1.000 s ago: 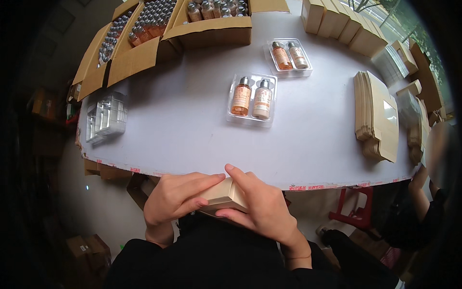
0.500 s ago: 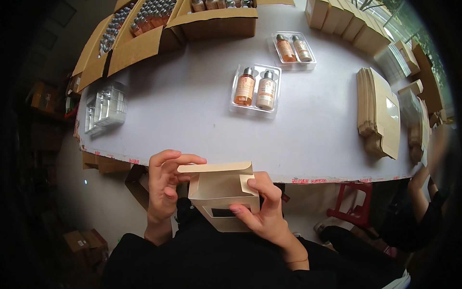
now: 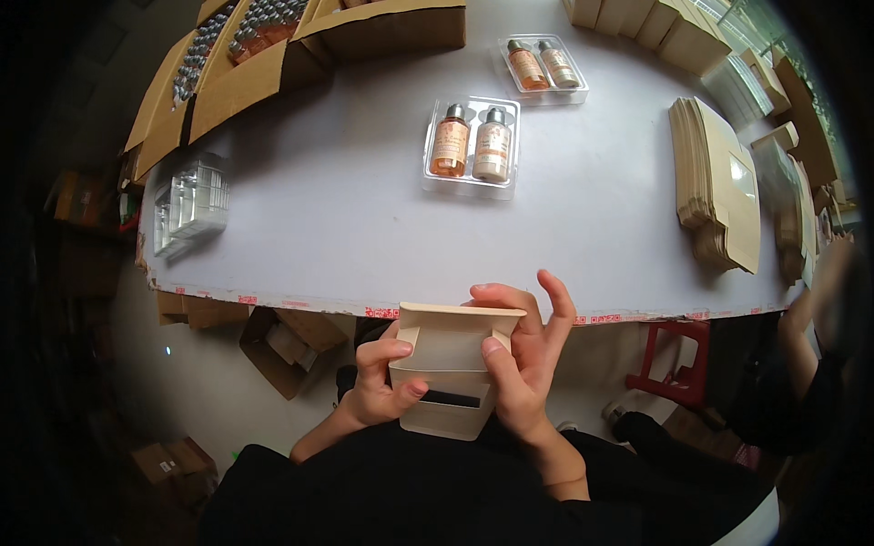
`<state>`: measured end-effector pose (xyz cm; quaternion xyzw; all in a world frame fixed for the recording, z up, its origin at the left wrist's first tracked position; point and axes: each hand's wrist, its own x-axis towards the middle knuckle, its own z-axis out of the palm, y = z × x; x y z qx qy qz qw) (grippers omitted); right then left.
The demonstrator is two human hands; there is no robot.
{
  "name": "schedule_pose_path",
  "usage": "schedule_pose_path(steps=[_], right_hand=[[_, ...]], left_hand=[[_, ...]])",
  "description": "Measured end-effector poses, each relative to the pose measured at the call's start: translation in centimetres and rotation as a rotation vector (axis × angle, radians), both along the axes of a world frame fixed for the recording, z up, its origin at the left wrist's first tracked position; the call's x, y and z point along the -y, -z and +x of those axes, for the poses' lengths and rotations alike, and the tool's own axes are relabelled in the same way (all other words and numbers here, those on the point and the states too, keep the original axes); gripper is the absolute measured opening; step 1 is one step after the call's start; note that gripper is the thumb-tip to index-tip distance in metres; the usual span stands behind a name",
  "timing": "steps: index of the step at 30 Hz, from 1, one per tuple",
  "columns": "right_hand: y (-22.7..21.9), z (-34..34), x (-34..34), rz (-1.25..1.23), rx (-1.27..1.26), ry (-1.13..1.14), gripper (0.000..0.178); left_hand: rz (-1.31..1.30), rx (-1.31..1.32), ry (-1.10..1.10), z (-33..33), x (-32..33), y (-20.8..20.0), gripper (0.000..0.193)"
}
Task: The person assembles small cardboard boxes and places two small bottles into each box. The person then closes the boxes and stacks them on the table. The person also handles clear plastic trays, separating them and placing them on the table.
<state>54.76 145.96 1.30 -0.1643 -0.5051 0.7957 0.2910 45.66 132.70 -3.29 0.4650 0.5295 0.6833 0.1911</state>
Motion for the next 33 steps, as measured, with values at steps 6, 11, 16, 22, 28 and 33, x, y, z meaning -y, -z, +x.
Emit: schedule_pose_path(steps=[6, 11, 16, 22, 28, 33], right_hand=[[1.4, 1.4, -0.6, -0.163, 0.02, -0.18, 0.035], [0.7, 1.8, -1.1, 0.187, 0.072, -0.323, 0.014], [-0.2, 1.8, -0.4, 0.069, 0.255, -0.239, 0.017], [-0.8, 2.0, -0.7, 0.174, 0.264, -0.282, 0.015], [0.7, 2.9, -2.1, 0.339, 0.091, -0.398, 0.012], [2.0, 3.5, -2.1, 0.578, 0.05, -0.329, 0.037]], left_hand=[[-0.1, 0.231, 0.151, 0.5, 0.6, 0.3, 0.04], [-0.069, 0.347, 0.12, 0.9, 0.7, 0.7, 0.054], [-0.235, 0.313, 0.192, 0.9, 1.6, 0.2, 0.077], [-0.224, 0.075, 0.268, 0.8, 2.1, 0.0, 0.089], [-0.024, 0.27, 0.299, 1.0, 0.8, 0.0, 0.074], [-0.02, 0.37, 0.309, 1.1, 0.7, 0.2, 0.06]])
